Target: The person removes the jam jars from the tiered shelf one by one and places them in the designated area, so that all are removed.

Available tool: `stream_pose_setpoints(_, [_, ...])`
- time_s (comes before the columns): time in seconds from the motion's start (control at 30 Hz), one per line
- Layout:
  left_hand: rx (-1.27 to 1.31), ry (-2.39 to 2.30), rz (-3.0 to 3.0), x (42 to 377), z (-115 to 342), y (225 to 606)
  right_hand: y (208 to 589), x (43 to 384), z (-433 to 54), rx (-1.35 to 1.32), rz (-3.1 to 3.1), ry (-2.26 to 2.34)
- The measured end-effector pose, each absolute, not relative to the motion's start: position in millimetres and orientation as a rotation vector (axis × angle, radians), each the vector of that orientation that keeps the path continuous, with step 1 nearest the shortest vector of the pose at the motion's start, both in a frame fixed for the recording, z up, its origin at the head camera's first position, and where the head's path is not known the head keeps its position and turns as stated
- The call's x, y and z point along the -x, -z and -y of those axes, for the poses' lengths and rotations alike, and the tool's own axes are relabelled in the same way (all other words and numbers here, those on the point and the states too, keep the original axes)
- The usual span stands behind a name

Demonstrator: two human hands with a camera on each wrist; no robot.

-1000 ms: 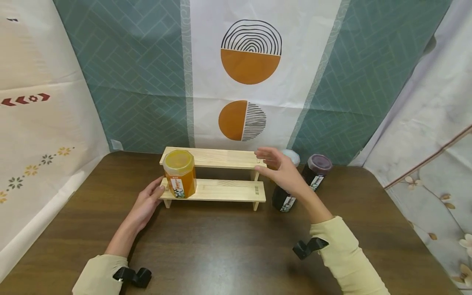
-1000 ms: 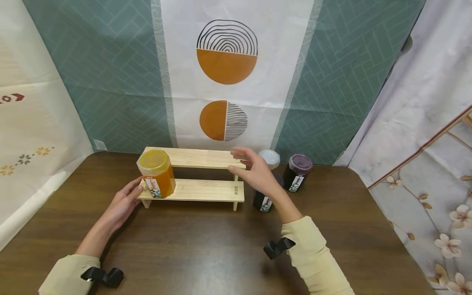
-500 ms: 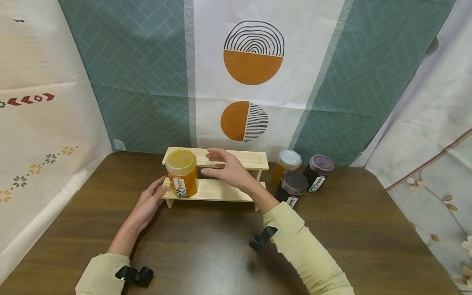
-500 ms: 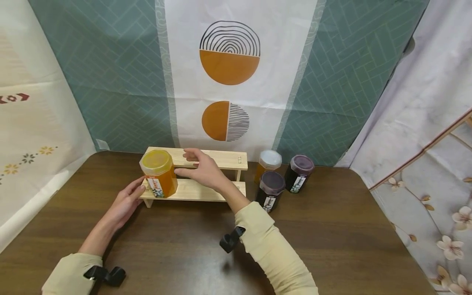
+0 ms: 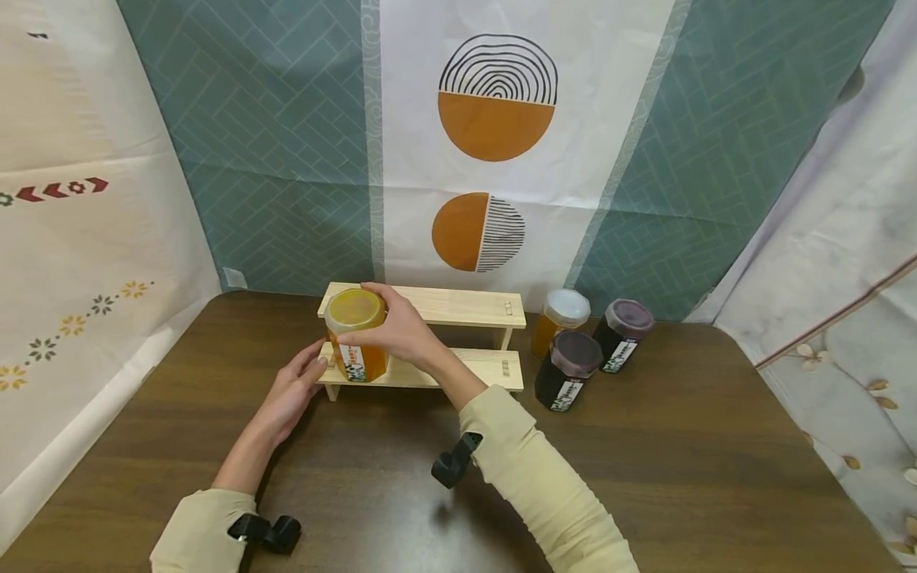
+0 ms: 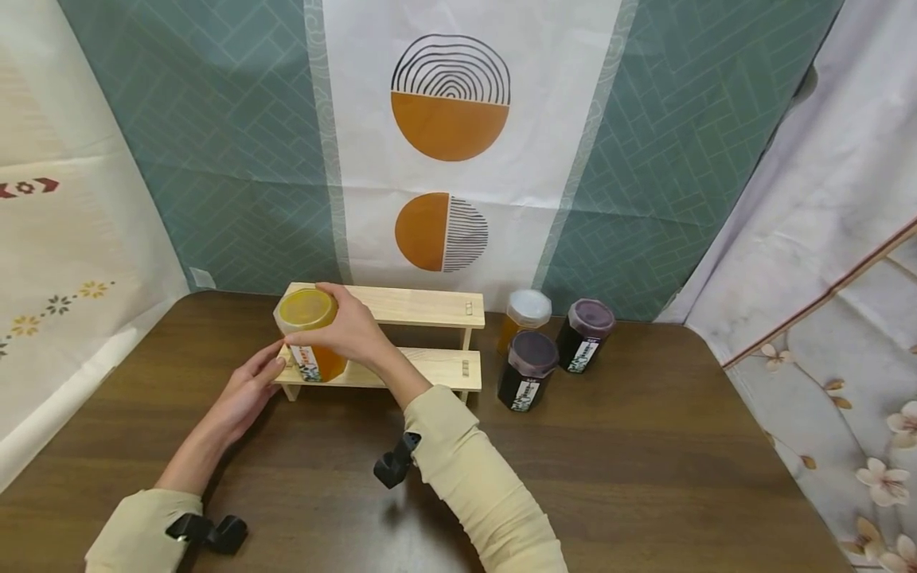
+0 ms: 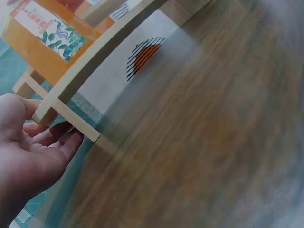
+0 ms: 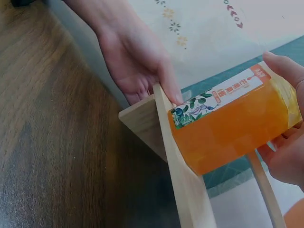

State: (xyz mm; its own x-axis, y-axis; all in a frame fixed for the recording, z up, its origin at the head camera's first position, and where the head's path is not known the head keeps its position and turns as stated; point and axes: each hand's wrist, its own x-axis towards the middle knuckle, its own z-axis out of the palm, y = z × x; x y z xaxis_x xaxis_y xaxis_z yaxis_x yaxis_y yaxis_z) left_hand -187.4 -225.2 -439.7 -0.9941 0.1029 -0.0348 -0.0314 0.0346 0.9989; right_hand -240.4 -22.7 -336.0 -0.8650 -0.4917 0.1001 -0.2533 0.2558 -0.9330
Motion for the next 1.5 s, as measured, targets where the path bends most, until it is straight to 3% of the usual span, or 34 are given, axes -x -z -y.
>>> stream_pose_setpoints(0.47, [-0.07,-2.134,-2.182,190,216,439,338,240,-14,0.855,-2.348,1.694])
stream_pose_setpoints(0.8, [-0.045,-2.092,-2.212,190,217,435,318,232,-58,0.918,-2.293,1.82])
stream_pose_setpoints(1.5, [-0.021,-2.104,-2.203,188,221,440,273,231,-191,0.882,-2.355,1.787])
